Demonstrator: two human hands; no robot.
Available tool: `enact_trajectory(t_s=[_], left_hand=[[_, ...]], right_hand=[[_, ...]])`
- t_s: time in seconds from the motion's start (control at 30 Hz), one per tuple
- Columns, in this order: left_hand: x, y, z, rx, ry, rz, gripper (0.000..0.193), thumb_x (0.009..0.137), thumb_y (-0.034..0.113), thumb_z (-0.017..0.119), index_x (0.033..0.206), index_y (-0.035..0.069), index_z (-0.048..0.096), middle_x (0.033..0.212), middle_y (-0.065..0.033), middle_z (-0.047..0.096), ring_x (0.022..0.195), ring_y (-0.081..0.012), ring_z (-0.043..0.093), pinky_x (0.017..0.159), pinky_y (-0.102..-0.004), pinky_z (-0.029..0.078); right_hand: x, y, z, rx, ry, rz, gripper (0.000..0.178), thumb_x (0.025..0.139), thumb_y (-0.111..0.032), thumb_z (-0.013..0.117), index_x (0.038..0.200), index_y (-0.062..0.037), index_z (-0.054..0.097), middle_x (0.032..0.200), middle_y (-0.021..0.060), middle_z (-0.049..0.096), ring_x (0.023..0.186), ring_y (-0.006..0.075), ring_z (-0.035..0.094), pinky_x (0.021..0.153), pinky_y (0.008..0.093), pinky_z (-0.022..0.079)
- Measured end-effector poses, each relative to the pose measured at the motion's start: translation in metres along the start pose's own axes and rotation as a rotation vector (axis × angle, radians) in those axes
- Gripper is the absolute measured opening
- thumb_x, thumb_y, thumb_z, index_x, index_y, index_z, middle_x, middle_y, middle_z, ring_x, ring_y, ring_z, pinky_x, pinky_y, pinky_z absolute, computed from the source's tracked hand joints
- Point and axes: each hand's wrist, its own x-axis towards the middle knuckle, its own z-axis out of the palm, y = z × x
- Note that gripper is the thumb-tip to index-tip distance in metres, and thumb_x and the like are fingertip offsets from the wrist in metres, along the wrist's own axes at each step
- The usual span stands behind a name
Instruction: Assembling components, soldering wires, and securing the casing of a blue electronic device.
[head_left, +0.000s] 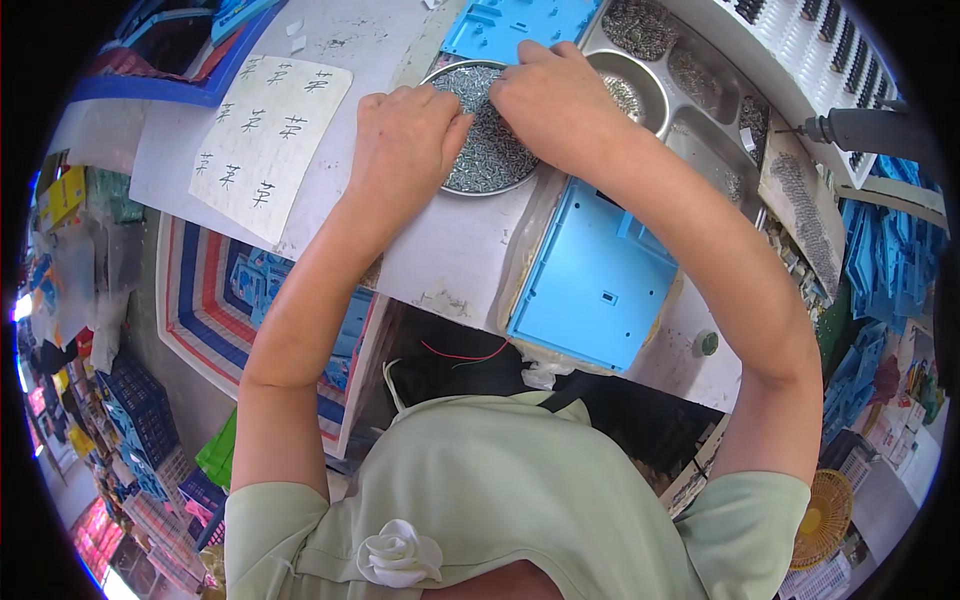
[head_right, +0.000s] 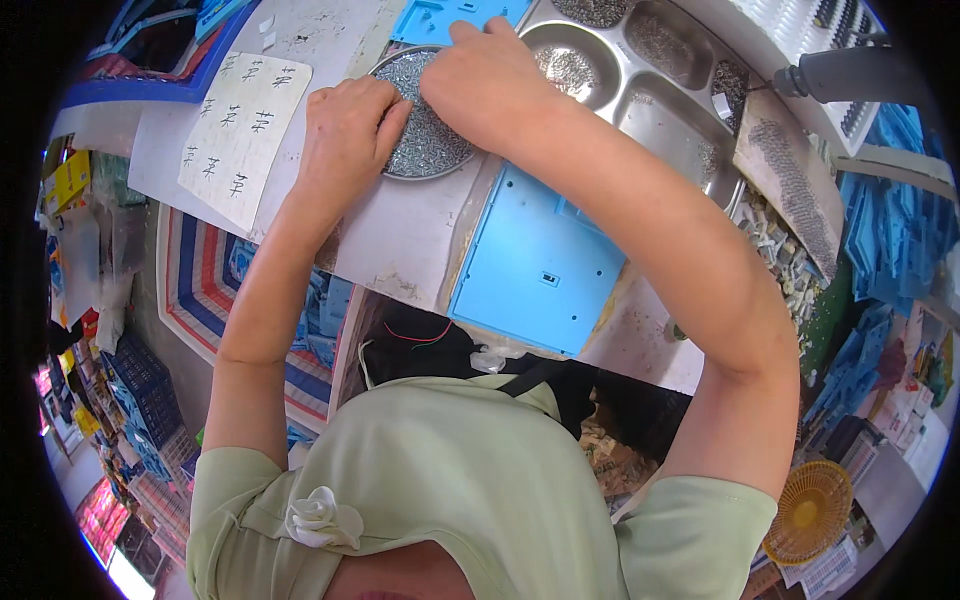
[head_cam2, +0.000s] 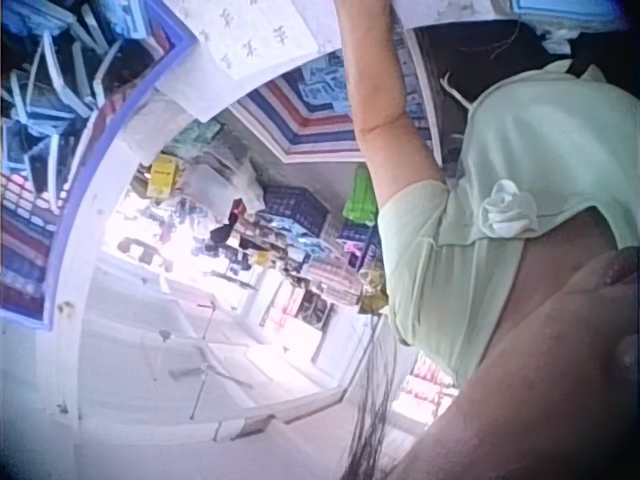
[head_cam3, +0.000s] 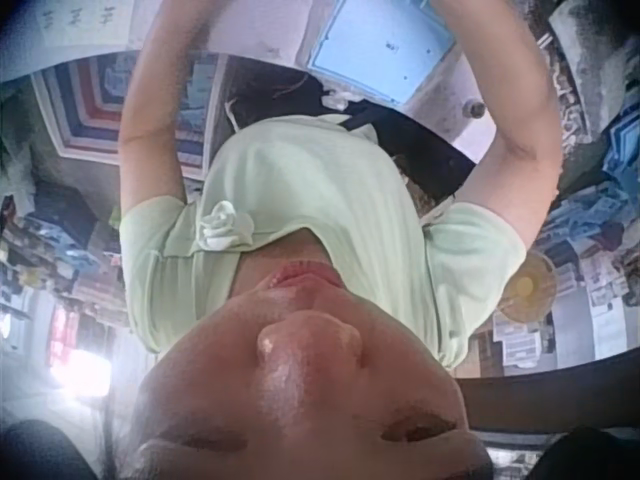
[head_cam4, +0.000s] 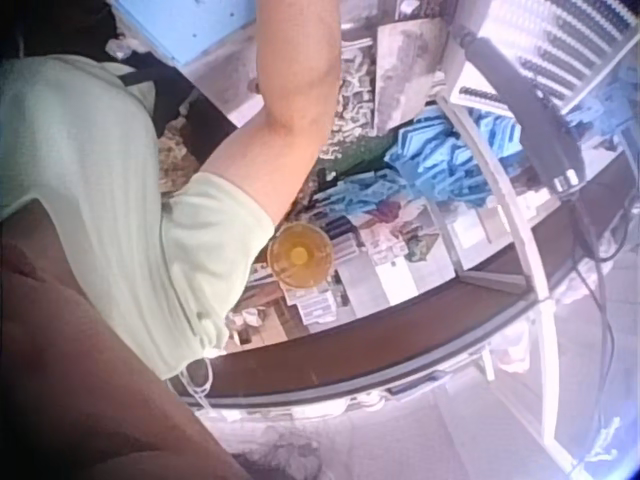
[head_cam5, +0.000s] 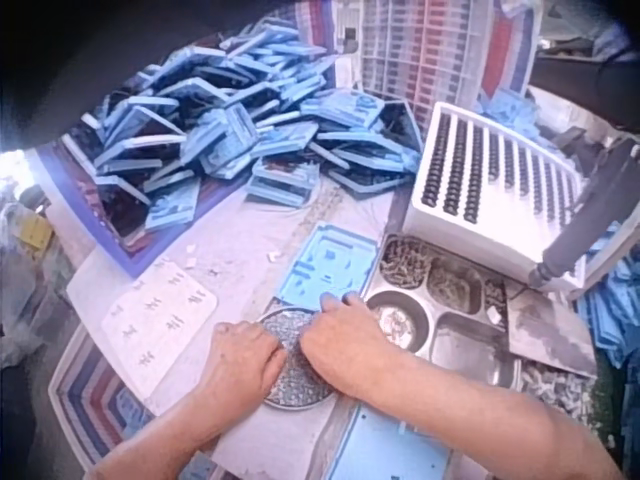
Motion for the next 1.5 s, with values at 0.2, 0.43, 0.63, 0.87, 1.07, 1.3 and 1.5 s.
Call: enact_trajectory(t_s=[0.2, 0.43, 0.63, 0.87, 1.07, 1.3, 1.5], left_hand=[[0.002, 0.018, -0.020, -0.116, -0.045, -0.042, 0.016, 0.091, 0.019, 0.070, 0.086, 0.004, 0.067, 0.080, -0.0078, 0.067, 0.077, -0.0263, 0.063, 0.078, -0.0417, 0.043], [-0.002, 0.079, -0.032, -0.766, -0.271, -0.158, 0.011, 0.088, 0.010, 0.071, 0.092, -0.001, 0.072, 0.082, -0.0088, 0.069, 0.073, -0.0179, 0.063, 0.066, -0.0307, 0.049], [0.003, 0.083, -0.023, -0.703, -0.200, -0.063, 0.010, 0.089, 0.009, 0.070, 0.093, 0.000, 0.067, 0.075, -0.0043, 0.062, 0.068, -0.0112, 0.054, 0.062, -0.0266, 0.044], [-0.010, 0.081, -0.023, -0.663, -0.257, -0.279, 0.007, 0.089, 0.002, 0.063, 0.095, 0.000, 0.067, 0.077, -0.0008, 0.064, 0.069, -0.0042, 0.051, 0.063, -0.0215, 0.042], [-0.014, 0.077, -0.013, -1.165, -0.263, -0.488, 0.008, 0.092, 0.006, 0.069, 0.095, -0.001, 0.070, 0.087, -0.0009, 0.071, 0.075, -0.0036, 0.058, 0.069, -0.0195, 0.046], [-0.012, 0.092, -0.011, -0.870, -0.274, -0.334, 0.009, 0.090, 0.007, 0.073, 0.094, 0.000, 0.071, 0.078, 0.0032, 0.062, 0.067, -0.0025, 0.045, 0.062, -0.0212, 0.039], [-0.007, 0.099, -0.008, -0.967, -0.343, -0.439, 0.010, 0.089, 0.007, 0.074, 0.091, -0.001, 0.068, 0.074, 0.0036, 0.061, 0.063, -0.0006, 0.045, 0.056, -0.0198, 0.036]], right_hand=[[-0.004, 0.010, 0.003, 0.027, 0.143, 0.026, 0.016, 0.088, -0.024, 0.071, 0.085, -0.0095, 0.075, 0.087, 0.0041, 0.072, 0.099, 0.0246, 0.063, 0.088, 0.0429, 0.047], [-0.103, 0.026, -0.040, 0.629, 0.451, 0.296, 0.017, 0.086, -0.021, 0.077, 0.085, -0.0045, 0.075, 0.078, 0.0083, 0.070, 0.078, 0.0228, 0.065, 0.072, 0.0378, 0.051], [-0.194, 0.020, -0.016, 0.839, 0.370, 0.682, 0.014, 0.085, -0.015, 0.079, 0.090, -0.0028, 0.076, 0.084, 0.0102, 0.068, 0.081, 0.0210, 0.063, 0.074, 0.0315, 0.051], [-0.197, 0.022, -0.005, 0.704, 0.378, 0.579, 0.011, 0.084, -0.014, 0.079, 0.088, -0.0041, 0.076, 0.085, 0.0076, 0.070, 0.084, 0.0220, 0.062, 0.077, 0.0337, 0.051], [-0.193, 0.030, -0.016, 0.782, 0.383, 0.540, 0.009, 0.082, -0.010, 0.079, 0.089, -0.0046, 0.076, 0.084, 0.0064, 0.070, 0.085, 0.0194, 0.063, 0.075, 0.0319, 0.050], [-0.158, 0.014, -0.027, 0.795, 0.448, 0.339, 0.010, 0.080, -0.006, 0.079, 0.089, -0.0043, 0.075, 0.083, 0.0064, 0.070, 0.082, 0.0202, 0.062, 0.070, 0.0313, 0.052], [-0.144, 0.008, -0.025, 0.750, 0.459, 0.243, 0.010, 0.079, -0.005, 0.079, 0.087, -0.0043, 0.074, 0.081, 0.0066, 0.069, 0.079, 0.0223, 0.061, 0.066, 0.0335, 0.052]])
